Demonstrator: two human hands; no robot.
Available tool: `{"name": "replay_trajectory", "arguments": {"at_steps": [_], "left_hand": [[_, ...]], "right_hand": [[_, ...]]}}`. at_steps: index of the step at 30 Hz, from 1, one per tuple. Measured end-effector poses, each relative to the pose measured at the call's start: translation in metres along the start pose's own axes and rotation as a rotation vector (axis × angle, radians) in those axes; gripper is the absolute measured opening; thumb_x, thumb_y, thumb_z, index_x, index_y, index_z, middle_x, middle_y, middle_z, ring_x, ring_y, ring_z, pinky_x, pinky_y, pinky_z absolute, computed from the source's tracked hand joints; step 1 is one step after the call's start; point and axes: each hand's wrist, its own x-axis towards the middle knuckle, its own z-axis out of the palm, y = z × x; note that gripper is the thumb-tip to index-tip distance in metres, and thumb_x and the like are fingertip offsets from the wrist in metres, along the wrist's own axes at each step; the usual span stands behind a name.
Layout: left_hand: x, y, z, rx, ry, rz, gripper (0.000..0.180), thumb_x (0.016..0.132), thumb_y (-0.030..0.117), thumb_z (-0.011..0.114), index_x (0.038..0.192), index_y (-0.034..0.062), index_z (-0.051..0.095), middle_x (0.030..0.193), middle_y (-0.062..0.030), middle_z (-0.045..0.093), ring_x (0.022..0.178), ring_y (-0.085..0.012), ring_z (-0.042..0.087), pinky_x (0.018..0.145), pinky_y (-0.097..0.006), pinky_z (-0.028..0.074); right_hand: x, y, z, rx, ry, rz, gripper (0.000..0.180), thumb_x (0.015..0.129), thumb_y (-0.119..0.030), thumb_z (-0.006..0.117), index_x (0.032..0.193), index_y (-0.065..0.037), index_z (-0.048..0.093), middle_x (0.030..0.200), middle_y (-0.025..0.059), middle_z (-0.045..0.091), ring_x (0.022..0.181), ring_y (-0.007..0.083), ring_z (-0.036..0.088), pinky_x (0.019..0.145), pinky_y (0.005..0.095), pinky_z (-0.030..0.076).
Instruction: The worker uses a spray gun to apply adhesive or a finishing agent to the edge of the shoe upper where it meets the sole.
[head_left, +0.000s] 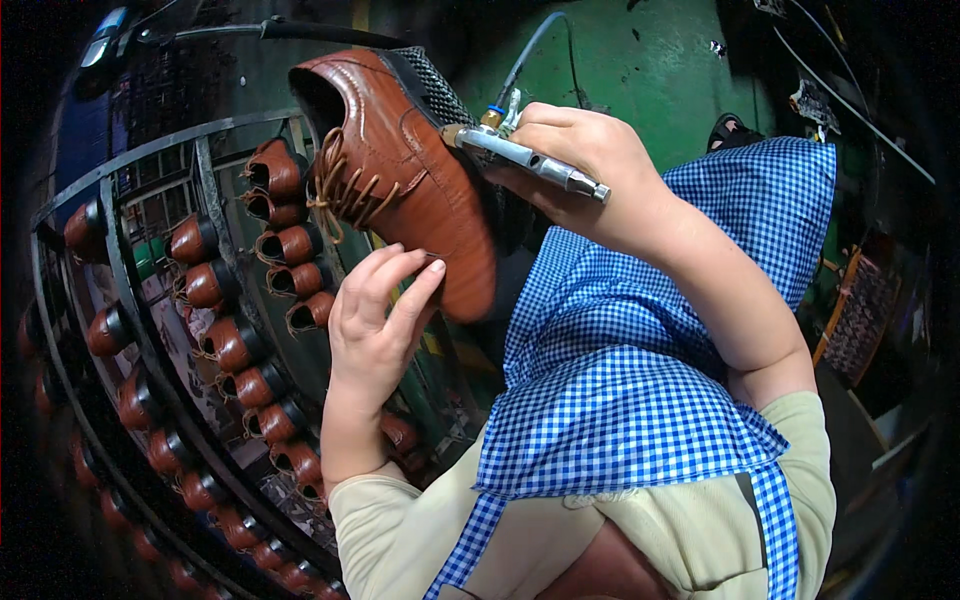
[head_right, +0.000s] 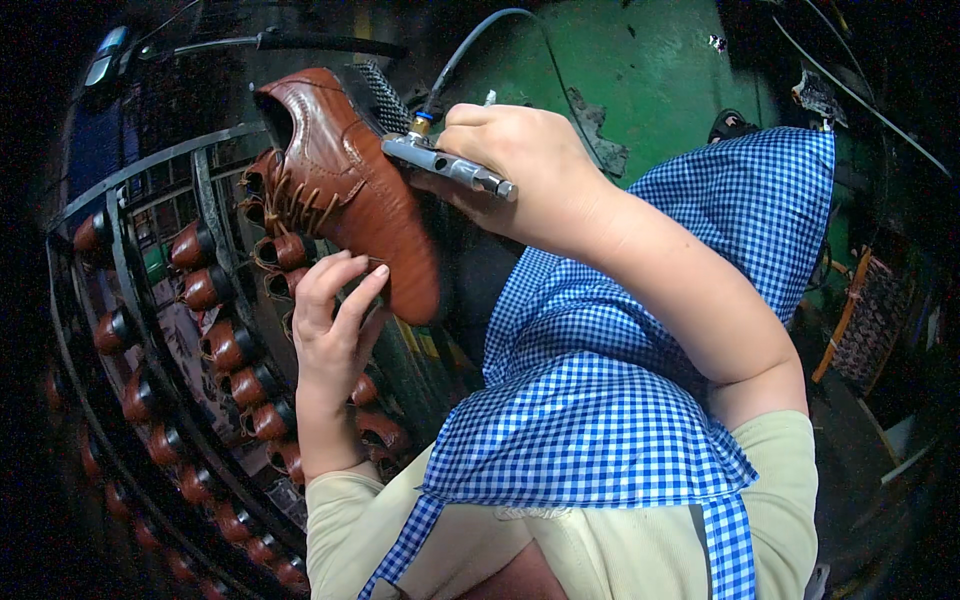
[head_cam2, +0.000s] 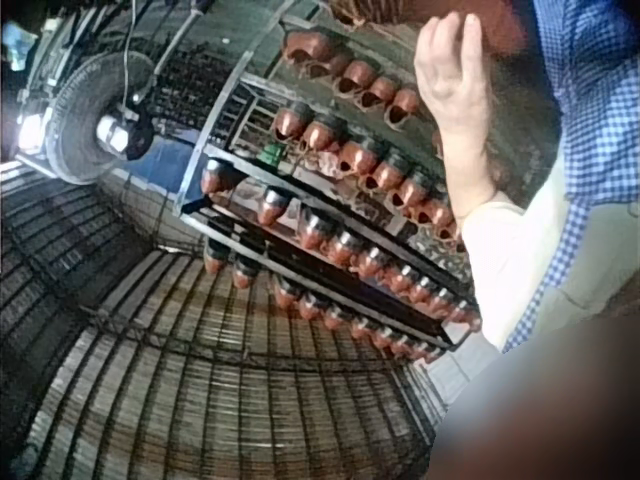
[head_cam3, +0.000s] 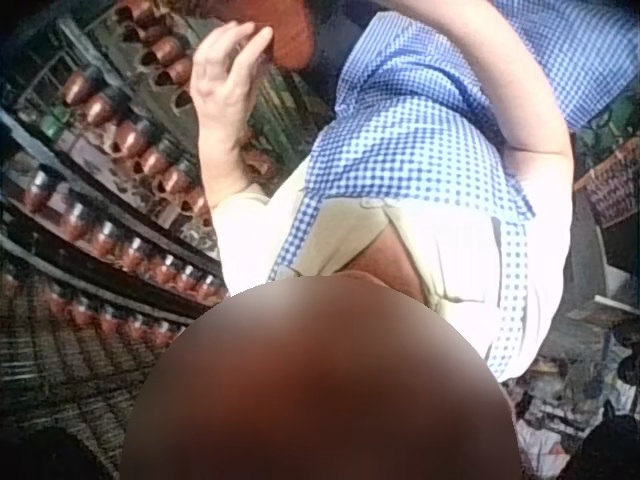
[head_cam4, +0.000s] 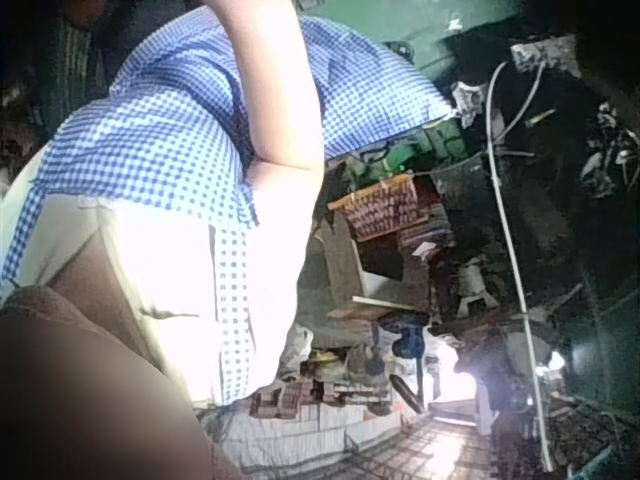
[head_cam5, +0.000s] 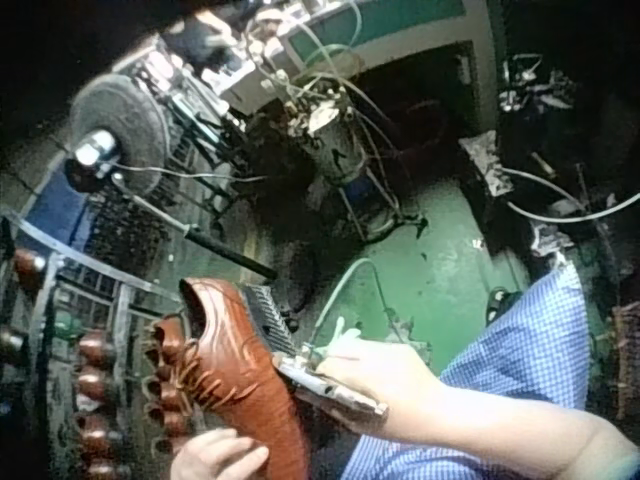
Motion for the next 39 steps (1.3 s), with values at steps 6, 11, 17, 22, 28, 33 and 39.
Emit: {"name": "replay_trajectory", "arguments": {"at_steps": [6,11,17,22,28,33,39], "left_hand": [[0.029,-0.003,-0.013,0.053,-0.146,0.164,0.022,0.086,0.008,0.071,0.107,0.0039,0.075,0.137,-0.0070,0.068,0.133,-0.0289,0.061,0.107,-0.044,0.055],[0.040,-0.002,-0.020,0.051,-0.188,0.221,0.021,0.088,0.009,0.067,0.107,0.0034,0.074,0.137,-0.0079,0.069,0.134,-0.0290,0.061,0.108,-0.045,0.054],[0.051,0.002,-0.024,0.129,-0.175,0.314,0.038,0.084,0.015,0.067,0.121,0.0165,0.075,0.127,-0.0059,0.070,0.124,-0.0250,0.065,0.110,-0.046,0.052],[0.066,0.007,-0.025,0.154,-0.204,0.367,0.047,0.082,0.018,0.066,0.127,0.0261,0.074,0.121,-0.0043,0.067,0.118,-0.0228,0.066,0.113,-0.046,0.049],[0.078,0.012,-0.029,0.099,-0.316,0.388,0.042,0.084,0.016,0.064,0.125,0.0137,0.074,0.138,-0.0053,0.066,0.136,-0.0242,0.060,0.117,-0.044,0.046],[0.085,0.011,-0.026,0.051,-0.320,0.363,0.044,0.085,0.015,0.065,0.129,0.0121,0.071,0.137,-0.0064,0.067,0.134,-0.0267,0.061,0.115,-0.046,0.047],[0.093,0.008,-0.023,0.006,-0.302,0.343,0.051,0.080,0.018,0.072,0.130,0.0085,0.069,0.134,-0.0075,0.067,0.133,-0.0282,0.062,0.114,-0.047,0.048]], "right_hand": [[0.004,0.007,-0.014,0.096,-0.093,0.026,0.016,0.088,-0.024,0.078,0.089,-0.010,0.072,0.089,0.0074,0.067,0.081,0.0319,0.070,0.069,0.0425,0.057],[0.000,0.006,-0.027,0.114,-0.159,0.052,0.016,0.088,-0.024,0.079,0.087,-0.009,0.072,0.087,0.0077,0.067,0.080,0.0325,0.069,0.068,0.0431,0.056],[-0.007,-0.002,-0.047,0.073,-0.266,0.101,0.018,0.085,-0.022,0.080,0.084,-0.007,0.070,0.086,0.0077,0.066,0.079,0.0322,0.069,0.066,0.0428,0.055],[-0.017,-0.009,-0.061,0.057,-0.308,0.113,0.018,0.083,-0.022,0.081,0.086,-0.008,0.070,0.086,0.0071,0.066,0.079,0.0313,0.069,0.066,0.0425,0.056],[-0.033,-0.015,-0.072,0.083,-0.374,0.130,0.018,0.079,-0.019,0.080,0.086,-0.008,0.069,0.087,0.0069,0.065,0.079,0.0306,0.069,0.065,0.0415,0.056],[-0.047,-0.018,-0.076,0.128,-0.329,0.108,0.022,0.077,-0.018,0.082,0.086,-0.006,0.066,0.084,0.0075,0.062,0.076,0.0294,0.067,0.061,0.0401,0.054],[-0.061,-0.023,-0.083,0.146,-0.276,0.103,0.026,0.077,-0.017,0.087,0.087,-0.004,0.067,0.080,0.0088,0.060,0.067,0.0275,0.063,0.057,0.0368,0.051]]}}
